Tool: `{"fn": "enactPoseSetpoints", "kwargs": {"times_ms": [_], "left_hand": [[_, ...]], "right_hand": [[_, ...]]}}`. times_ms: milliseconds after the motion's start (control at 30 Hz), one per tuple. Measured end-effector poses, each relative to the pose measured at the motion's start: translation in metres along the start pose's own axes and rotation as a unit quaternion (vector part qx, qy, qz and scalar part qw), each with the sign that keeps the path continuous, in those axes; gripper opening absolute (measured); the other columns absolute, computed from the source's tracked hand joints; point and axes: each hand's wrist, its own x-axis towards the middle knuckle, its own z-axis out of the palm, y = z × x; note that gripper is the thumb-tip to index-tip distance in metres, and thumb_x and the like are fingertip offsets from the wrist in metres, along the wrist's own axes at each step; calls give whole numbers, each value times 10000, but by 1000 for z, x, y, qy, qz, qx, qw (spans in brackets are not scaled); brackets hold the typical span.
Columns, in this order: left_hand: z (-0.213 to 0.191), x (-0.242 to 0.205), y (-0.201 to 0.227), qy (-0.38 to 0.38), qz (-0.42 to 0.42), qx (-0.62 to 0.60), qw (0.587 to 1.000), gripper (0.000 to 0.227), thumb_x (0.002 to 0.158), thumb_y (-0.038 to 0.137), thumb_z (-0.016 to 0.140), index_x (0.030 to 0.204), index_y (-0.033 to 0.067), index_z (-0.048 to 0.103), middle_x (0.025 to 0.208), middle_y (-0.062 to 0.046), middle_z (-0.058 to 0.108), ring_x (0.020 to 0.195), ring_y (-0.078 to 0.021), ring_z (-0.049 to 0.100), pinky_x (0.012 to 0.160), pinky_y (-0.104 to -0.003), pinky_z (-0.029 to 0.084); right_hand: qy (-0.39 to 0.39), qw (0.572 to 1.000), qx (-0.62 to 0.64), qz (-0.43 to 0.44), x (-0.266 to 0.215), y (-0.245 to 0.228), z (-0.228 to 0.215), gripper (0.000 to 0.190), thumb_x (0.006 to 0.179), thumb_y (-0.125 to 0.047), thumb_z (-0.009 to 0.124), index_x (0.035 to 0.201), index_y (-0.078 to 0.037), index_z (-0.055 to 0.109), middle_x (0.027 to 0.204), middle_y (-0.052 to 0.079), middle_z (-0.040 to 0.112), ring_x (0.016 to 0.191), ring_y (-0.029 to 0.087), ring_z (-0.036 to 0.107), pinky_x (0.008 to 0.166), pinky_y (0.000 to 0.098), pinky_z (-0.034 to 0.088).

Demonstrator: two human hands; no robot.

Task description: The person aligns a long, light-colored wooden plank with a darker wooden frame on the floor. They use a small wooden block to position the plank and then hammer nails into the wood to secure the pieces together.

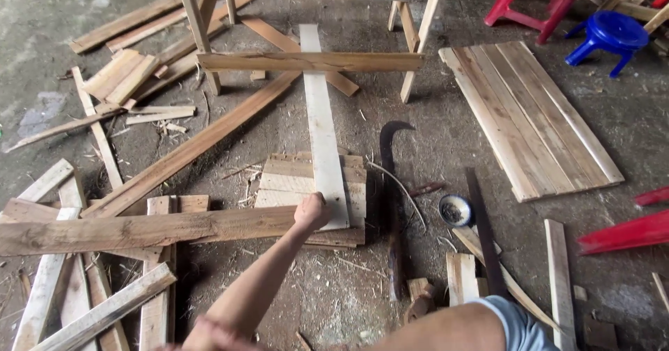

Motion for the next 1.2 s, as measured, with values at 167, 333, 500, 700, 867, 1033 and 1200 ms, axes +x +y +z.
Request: {"fn": "enactPoseSetpoints", "kwargs": {"times_ms": [167, 333, 500, 700, 867, 1033, 1200], "left_hand": [[3, -30, 0, 45, 8, -20, 999, 258, 871, 302, 565, 1054, 174, 694, 988, -164, 743, 1045, -362, 733, 895, -486, 584], [-25, -49, 18, 4, 45, -42, 998, 380, 914, 255, 475, 1173, 54, 667, 1136, -234, 717, 1164, -409, 672, 1010, -519, 542], [0, -17, 2, 19, 22, -28, 999, 288, 910, 358, 538, 1059, 167, 695, 1042, -157, 740, 1110, -356, 701, 947, -477, 558], [15, -3, -10, 22, 26, -47, 998, 284, 909, 335, 563, 1065, 156, 718, 1036, -179, 738, 1113, -370, 697, 951, -486, 552], [-4, -10, -15, 17, 26, -96, 995, 254, 891, 357, 612, 1044, 218, 759, 991, -139, 758, 1046, -340, 721, 920, -456, 569], [-49, -30, -19, 29, 79, -214, 973, 247, 875, 315, 680, 1041, 161, 779, 920, -153, 772, 927, -302, 746, 817, -463, 589], [-55, -25, -8, 41, 177, -103, 978, 162, 855, 203, 689, 971, 154, 791, 900, -114, 778, 919, -329, 751, 821, -466, 579]], "right_hand": [[23, 996, 28, 83, -13, 126, 30, 434, 845, -107, 729, 1240, 28, 610, 1159, 171, 545, 1227, 327, 475, 1108, 409, 377], [-59, 935, -49, 347, -79, 304, 147, 586, 840, -163, 717, 1388, -108, 516, 1352, 64, 546, 1357, 280, 445, 1092, 491, 393], [-47, 929, -90, 357, -96, 345, 197, 594, 761, -164, 771, 1312, -91, 564, 1297, 60, 553, 1258, 282, 511, 1035, 466, 454], [-4, 930, -61, 362, -95, 345, 196, 380, 806, -95, 738, 1174, -66, 648, 1166, 88, 607, 1129, 339, 613, 924, 462, 552], [1, 925, -49, 377, -96, 359, 200, 534, 683, -237, 893, 1145, -123, 651, 1137, 29, 595, 1134, 304, 616, 907, 467, 587], [-32, 912, -70, 402, -87, 355, 194, 680, 606, -313, 950, 1180, -131, 633, 1172, 28, 582, 1183, 293, 606, 961, 465, 574], [-29, 922, -44, 384, -89, 361, 189, 643, 634, -297, 930, 1161, -91, 623, 1147, 68, 579, 1180, 339, 604, 945, 503, 570]]}}
